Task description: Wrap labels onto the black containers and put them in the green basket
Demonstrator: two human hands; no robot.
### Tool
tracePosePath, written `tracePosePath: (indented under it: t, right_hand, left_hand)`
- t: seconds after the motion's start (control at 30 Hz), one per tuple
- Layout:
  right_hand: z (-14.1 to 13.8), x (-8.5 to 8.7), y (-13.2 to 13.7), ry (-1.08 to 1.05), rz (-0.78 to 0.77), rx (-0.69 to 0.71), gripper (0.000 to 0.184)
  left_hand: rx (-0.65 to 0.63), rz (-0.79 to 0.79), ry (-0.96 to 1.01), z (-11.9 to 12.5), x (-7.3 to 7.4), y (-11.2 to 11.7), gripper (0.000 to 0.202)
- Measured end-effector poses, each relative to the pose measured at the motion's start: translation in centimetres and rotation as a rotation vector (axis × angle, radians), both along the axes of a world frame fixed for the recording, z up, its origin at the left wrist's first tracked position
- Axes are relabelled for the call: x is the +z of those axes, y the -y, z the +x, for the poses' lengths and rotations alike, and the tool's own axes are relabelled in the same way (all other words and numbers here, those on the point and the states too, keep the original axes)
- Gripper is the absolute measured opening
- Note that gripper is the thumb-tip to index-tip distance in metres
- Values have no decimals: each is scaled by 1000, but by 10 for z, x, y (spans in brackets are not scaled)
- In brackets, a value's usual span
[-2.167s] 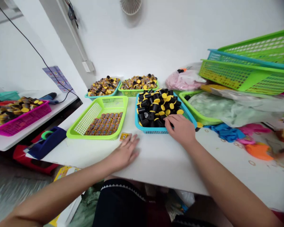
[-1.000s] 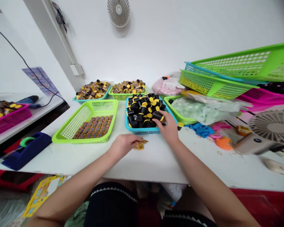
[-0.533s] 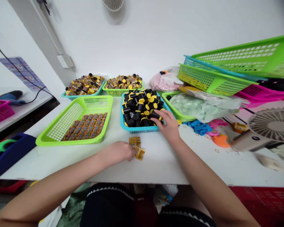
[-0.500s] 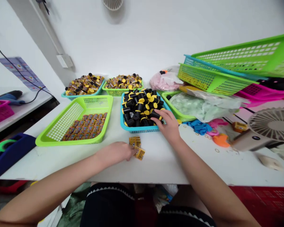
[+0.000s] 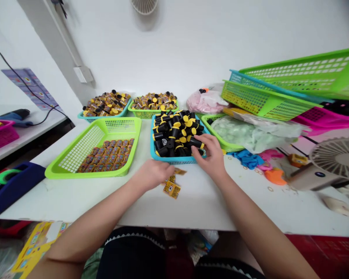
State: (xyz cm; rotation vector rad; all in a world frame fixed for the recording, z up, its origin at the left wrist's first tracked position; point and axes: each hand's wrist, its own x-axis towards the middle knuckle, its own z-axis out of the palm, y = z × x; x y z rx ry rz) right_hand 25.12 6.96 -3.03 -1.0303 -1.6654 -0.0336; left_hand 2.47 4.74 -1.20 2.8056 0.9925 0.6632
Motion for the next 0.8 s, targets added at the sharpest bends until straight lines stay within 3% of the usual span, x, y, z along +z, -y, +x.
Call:
tracePosePath:
  t: [0.13, 0.37, 0.5, 0.6, 0.7, 0.8]
  right_hand:
    - [-1, 0, 0, 60, -4, -8, 29]
    - [1, 0, -2, 57, -33, -35, 28]
    - [0, 0, 0, 14, -27, 8, 29]
    - [-4, 2, 6, -84, -64, 153, 31]
    - [-9, 5, 15, -247, -236, 383, 40]
    - [-13, 6, 23, -346, -410, 555, 35]
  left_hand:
    - [-120, -20, -381, -4, -16, 6, 25]
    - [-220, -243, -367, -27, -13, -9, 21]
    - [-236, -367, -84, -37, -7, -13, 25]
    - [-103, -489, 273, -29, -8, -6, 19]
    - [51, -764, 653, -15, -12, 2, 30]
    - [113, -938, 904, -7, -13, 5, 47]
